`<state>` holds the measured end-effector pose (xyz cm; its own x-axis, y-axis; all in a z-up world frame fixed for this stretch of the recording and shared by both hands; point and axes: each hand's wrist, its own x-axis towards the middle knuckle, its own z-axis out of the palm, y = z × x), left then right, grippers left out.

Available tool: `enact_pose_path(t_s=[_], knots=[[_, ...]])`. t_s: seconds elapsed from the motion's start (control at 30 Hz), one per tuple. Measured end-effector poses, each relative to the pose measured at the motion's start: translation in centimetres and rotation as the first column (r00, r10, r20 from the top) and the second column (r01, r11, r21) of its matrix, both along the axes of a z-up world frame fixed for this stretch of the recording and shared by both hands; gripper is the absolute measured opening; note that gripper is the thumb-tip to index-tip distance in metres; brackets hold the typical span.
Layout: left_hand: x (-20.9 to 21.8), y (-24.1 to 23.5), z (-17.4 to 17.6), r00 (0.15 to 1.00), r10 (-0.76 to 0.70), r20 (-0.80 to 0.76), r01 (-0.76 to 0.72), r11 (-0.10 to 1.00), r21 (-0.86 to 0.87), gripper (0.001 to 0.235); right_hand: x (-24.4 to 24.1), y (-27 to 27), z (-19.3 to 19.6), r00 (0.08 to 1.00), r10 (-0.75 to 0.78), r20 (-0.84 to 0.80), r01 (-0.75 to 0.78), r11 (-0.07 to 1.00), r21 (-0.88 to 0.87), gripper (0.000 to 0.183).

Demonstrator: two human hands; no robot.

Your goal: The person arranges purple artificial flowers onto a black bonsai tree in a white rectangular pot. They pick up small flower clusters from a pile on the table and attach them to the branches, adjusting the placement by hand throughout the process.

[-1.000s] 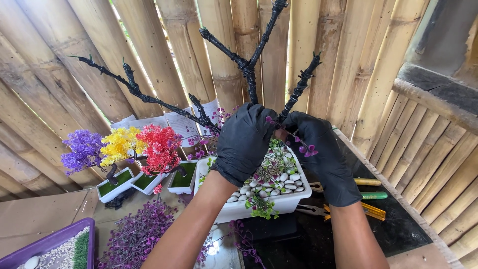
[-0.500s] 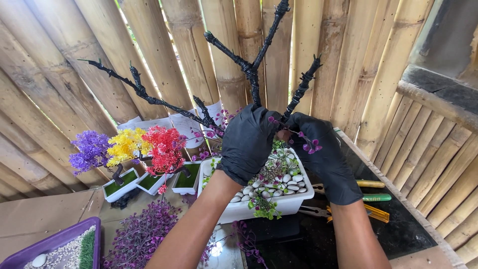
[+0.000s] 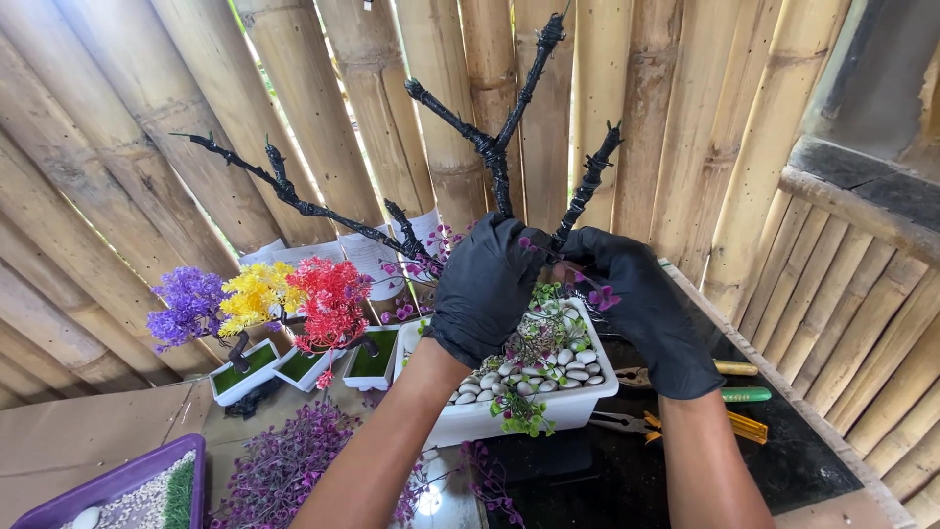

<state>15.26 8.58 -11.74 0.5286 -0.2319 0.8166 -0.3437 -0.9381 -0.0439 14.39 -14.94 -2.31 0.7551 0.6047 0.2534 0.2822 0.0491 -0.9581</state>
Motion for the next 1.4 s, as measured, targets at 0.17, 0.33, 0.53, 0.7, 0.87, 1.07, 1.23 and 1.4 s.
enact_pose_path(t_s=[0.17,0.33,0.53,0.7,0.87,1.07,1.23,1.4], knots=[[-0.1,-0.5,0.6,0.99,0.064,0.122,-0.072,0.995,0.062,0.054,0.1,-0.4,-0.1,0.999,-0.003,-0.034,0.004,1.0,0.029,0.03],[-3.4,-2.5,4.1,0.985,0.002,0.171,-0.007,1.0,0.027,0.025,0.5,-0.4,-0.8,0.988,-0.089,0.126,0.094,0.995,-0.032,0.022],[-3.0,-2.0,4.7,0.982,-0.007,0.187,-0.002,0.999,0.049,0.02,0.8,-0.2,-1.9,0.945,-0.159,0.285,0.188,0.979,-0.078,0.014],[-4.1,-2.9,5.6,0.973,-0.049,0.227,0.043,0.999,0.031,0.019,0.8,0.3,-2.4,0.893,-0.192,0.407,0.253,0.962,-0.102,0.008],[-3.1,-2.3,3.9,0.977,0.01,0.215,-0.013,1.0,0.012,0.022,-2.0,-0.2,0.8,0.953,-0.157,0.258,0.173,0.984,-0.041,0.007],[-2.6,-2.6,3.3,0.959,-0.048,0.279,0.073,0.994,-0.08,0.028,0.1,-0.2,-0.7,0.994,-0.07,0.088,0.072,0.997,-0.017,0.018],[-2.5,-2.1,2.9,0.959,-0.071,0.273,0.091,0.994,-0.064,0.033,0.2,0.5,-1.2,0.921,-0.157,0.355,0.212,0.97,-0.122,0.01],[-2.9,-2.3,3.0,0.962,-0.093,0.259,0.121,0.988,-0.093,0.035,-1.0,0.4,-0.9,0.902,-0.192,0.387,0.248,0.964,-0.1,0.009]])
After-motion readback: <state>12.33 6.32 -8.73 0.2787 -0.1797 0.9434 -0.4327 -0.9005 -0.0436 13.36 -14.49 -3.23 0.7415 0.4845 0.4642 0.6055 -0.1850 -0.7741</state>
